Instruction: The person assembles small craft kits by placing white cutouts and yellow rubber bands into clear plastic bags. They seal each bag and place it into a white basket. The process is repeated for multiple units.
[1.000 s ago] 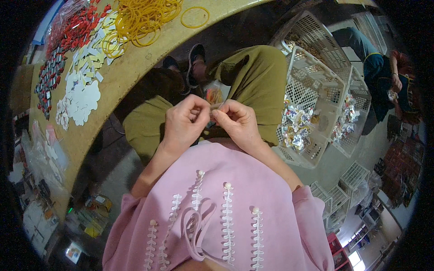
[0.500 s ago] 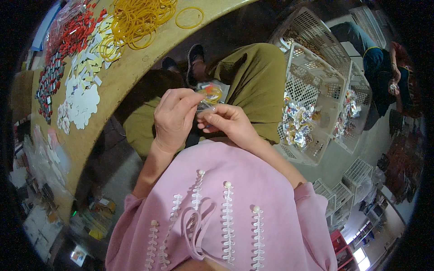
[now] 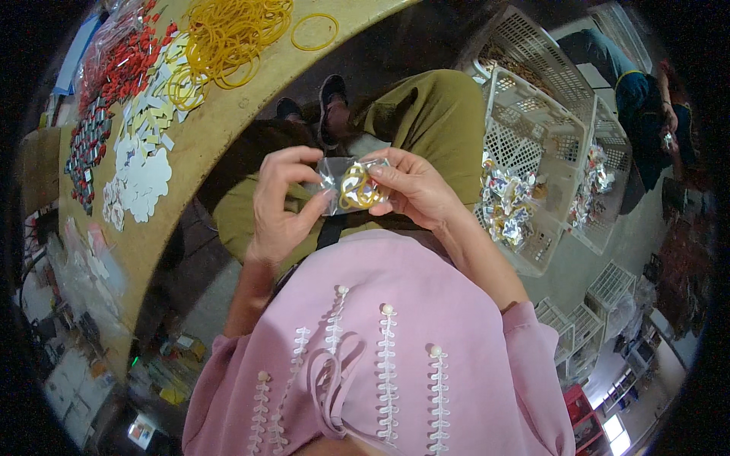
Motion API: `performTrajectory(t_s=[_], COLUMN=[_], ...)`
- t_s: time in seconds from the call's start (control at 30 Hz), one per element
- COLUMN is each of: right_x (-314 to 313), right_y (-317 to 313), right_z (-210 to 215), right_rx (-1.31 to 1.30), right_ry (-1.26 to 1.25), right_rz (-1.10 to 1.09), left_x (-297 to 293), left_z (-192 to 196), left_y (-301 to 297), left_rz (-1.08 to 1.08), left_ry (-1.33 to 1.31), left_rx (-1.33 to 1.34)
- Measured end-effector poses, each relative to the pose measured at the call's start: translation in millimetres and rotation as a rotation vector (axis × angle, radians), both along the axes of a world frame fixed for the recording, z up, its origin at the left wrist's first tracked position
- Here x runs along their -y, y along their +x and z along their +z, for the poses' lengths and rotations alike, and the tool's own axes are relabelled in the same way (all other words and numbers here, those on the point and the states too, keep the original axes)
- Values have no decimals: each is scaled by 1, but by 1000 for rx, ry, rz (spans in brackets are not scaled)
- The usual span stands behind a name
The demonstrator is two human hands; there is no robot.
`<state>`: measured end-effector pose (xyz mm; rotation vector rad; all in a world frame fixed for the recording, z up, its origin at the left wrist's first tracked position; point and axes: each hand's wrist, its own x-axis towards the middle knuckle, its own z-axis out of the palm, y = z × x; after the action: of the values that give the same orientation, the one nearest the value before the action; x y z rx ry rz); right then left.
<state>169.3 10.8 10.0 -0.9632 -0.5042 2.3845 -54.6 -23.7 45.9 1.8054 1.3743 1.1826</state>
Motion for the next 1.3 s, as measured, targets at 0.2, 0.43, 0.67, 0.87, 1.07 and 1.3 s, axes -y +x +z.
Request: performTrajectory(t_s=[0.2, 0.43, 0.67, 0.87, 1.07, 1.3], right_x=[7, 19, 18, 18, 17, 12], right_y=[-13, -22, -25, -28, -26, -28], right_z=[8, 2, 2, 0, -1, 6], right_rx=[96, 146, 63, 77, 101, 156], right_ry=[136, 238, 144, 123, 147, 49], right_rz=[-130, -159, -174, -239, -227, -274], left_x=[5, 5, 4, 8, 9, 7], left_z=[-18, -19, -34, -38, -36, -27], left_y=[-6, -3, 3, -3, -1, 0], left_rz=[-13, 13, 51, 68, 130, 198], left_ry=[-259, -353, -394, -490, -456, -629], left_rx=[94, 2, 226, 392, 611, 751])
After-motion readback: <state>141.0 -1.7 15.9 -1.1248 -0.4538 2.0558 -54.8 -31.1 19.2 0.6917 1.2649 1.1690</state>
